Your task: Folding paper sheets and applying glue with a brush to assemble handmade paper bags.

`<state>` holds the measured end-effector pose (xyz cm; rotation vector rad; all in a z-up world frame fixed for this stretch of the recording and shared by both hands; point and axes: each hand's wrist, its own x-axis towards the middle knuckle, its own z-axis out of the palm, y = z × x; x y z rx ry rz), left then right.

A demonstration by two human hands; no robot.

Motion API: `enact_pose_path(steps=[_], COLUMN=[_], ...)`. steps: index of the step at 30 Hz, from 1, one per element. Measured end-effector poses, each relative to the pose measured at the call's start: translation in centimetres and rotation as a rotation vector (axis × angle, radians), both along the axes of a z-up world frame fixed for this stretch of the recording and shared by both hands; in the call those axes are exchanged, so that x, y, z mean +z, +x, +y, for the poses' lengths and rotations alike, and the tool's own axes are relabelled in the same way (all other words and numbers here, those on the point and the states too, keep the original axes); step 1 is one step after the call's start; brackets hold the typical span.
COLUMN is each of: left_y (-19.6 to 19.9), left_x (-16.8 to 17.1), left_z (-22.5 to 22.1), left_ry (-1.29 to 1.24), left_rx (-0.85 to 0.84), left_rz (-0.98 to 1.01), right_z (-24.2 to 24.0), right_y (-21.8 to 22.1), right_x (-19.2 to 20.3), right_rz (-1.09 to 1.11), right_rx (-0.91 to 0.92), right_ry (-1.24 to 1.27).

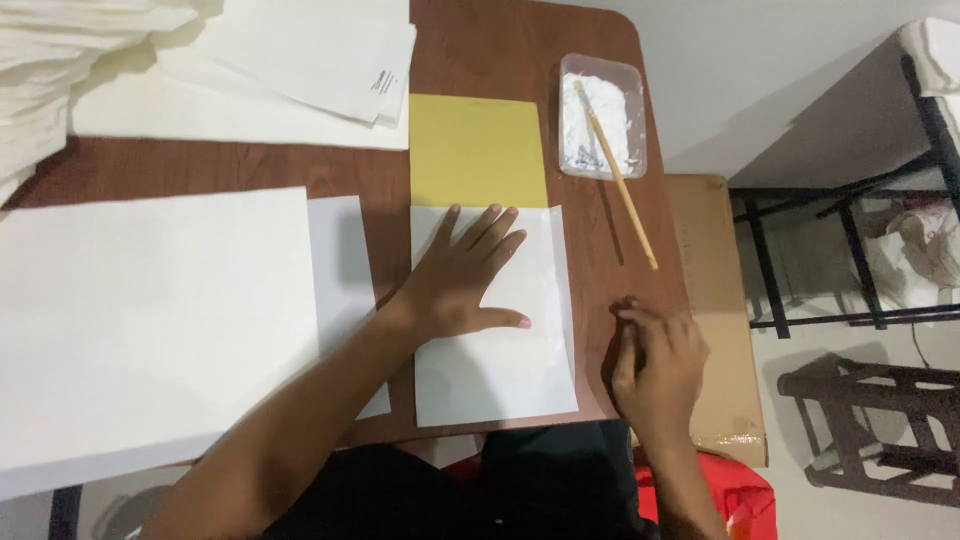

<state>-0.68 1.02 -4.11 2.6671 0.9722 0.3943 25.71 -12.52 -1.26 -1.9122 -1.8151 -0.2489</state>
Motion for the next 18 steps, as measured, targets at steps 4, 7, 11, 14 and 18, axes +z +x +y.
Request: enact_pose_path(steps=[4,7,11,14,18], left_y=[0.2,0.4,0.4,0.5,0.2], left_x=[0.9,1.4,1.2,1.3,0.8], left_z=[-0.5,0.0,-0.1,0.1,0.0], left_ry=[-0.018,-0.052,-0.050,-0.057,-0.012], left_rx=[0.033,0.049,0.060,0.070,0.052], left_rz=[0.072,0.136,0.190,0.193,0.156], right_z=[0.9,2.9,5.0,6.1,7.2], right_y=[-1.1,-1.3,-1.0,-1.0,-0.4], right_x=[1.7,2.8,3.0,3.2,2.1], right_rz=[0.053,-0.064,-0.164,-0.169,-0.184], right_rx=[0.260,0.356,0.475,0.542,0.597], right_ry=[-0.255,-0.489,-0.604,-0.584,-0.586])
